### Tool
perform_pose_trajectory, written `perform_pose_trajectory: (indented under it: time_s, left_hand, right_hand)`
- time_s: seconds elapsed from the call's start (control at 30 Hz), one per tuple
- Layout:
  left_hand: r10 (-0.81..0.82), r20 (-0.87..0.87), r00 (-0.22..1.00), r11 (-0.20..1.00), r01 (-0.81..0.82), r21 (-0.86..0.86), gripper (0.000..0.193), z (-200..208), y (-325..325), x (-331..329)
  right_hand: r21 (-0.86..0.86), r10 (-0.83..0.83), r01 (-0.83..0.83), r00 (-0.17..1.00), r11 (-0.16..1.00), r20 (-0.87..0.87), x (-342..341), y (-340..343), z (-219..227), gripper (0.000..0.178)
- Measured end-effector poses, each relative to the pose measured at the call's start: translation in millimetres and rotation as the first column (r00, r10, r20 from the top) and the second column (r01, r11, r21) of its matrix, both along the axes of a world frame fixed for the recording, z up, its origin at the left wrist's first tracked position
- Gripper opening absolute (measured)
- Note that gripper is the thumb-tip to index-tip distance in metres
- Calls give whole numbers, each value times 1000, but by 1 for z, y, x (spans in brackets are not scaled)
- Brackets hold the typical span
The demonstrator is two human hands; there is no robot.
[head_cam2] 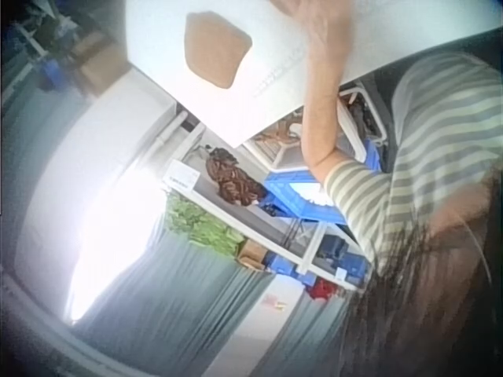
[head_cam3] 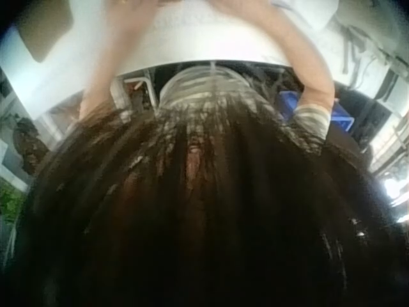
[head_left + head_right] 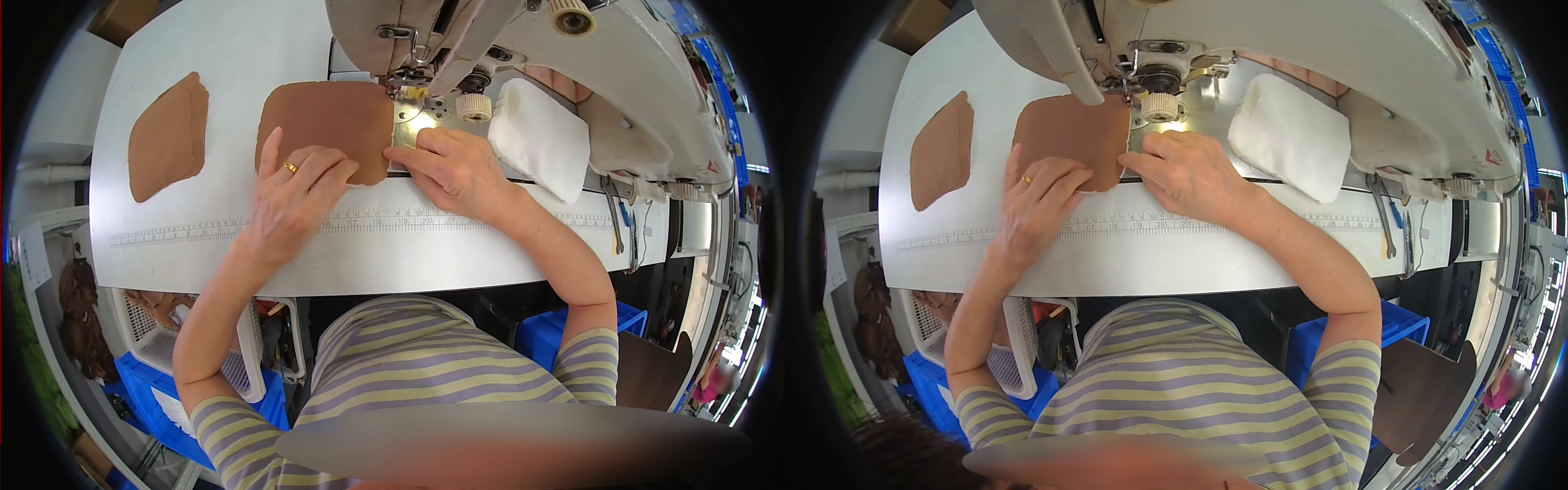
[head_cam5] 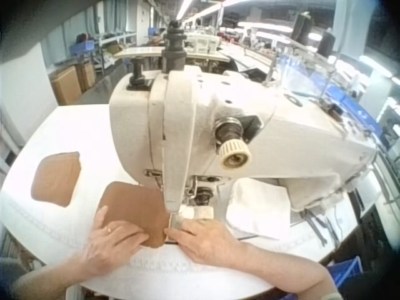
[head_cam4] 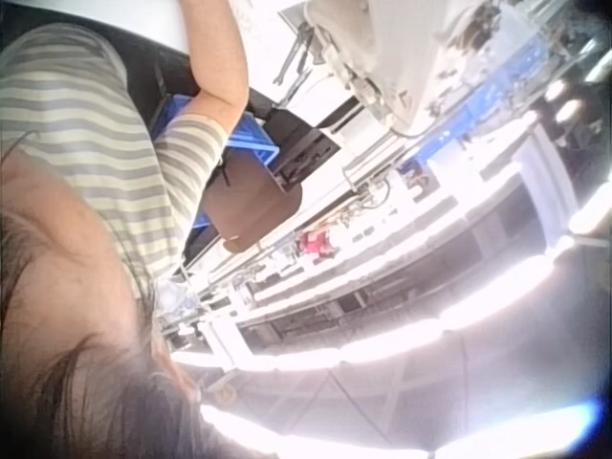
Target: Sewing brown leather patches onto white fabric liners using an industrial sewing machine.
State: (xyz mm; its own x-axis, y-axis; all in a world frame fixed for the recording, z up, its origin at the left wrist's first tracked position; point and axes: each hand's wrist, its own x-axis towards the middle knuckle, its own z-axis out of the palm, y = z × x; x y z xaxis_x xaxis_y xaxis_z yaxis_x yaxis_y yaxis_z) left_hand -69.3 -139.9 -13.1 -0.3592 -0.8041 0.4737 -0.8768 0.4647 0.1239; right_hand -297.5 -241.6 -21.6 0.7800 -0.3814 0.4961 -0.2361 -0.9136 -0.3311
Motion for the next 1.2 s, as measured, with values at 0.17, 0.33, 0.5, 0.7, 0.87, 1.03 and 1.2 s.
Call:
perform_pose_trajectory:
  time_s: [0.17,0.33,0.5,0.7,0.87,1.03,1.2]
  left_hand:
    - [-24,-143,989,1000,24,-2,22,-6,-4,-4]
    - [-20,-164,986,1000,16,-27,21,-8,-6,-2]
    - [-59,-98,993,996,52,-69,21,-7,-6,-5]
    - [-112,-14,994,978,108,-179,18,-13,-6,-4]
    - [-124,-21,992,977,119,-178,19,-13,-4,-5]
    - [-141,-18,990,982,137,-128,27,-12,-2,-4]
    - [-140,-23,990,983,136,-122,28,-10,-2,-6]
  right_hand:
    - [-16,-21,21,1000,1000,22,0,-1,-3,31]
    - [0,-31,31,998,1000,56,1,0,-3,30]
    - [-9,-35,35,998,999,52,1,0,-3,31]
    - [-13,-38,39,998,999,41,1,-1,-4,30]
    - [-43,-28,28,1000,999,9,0,0,-1,30]
    - [-40,-26,27,999,999,24,1,-1,-3,32]
    - [-60,13,-11,999,998,44,0,1,-1,37]
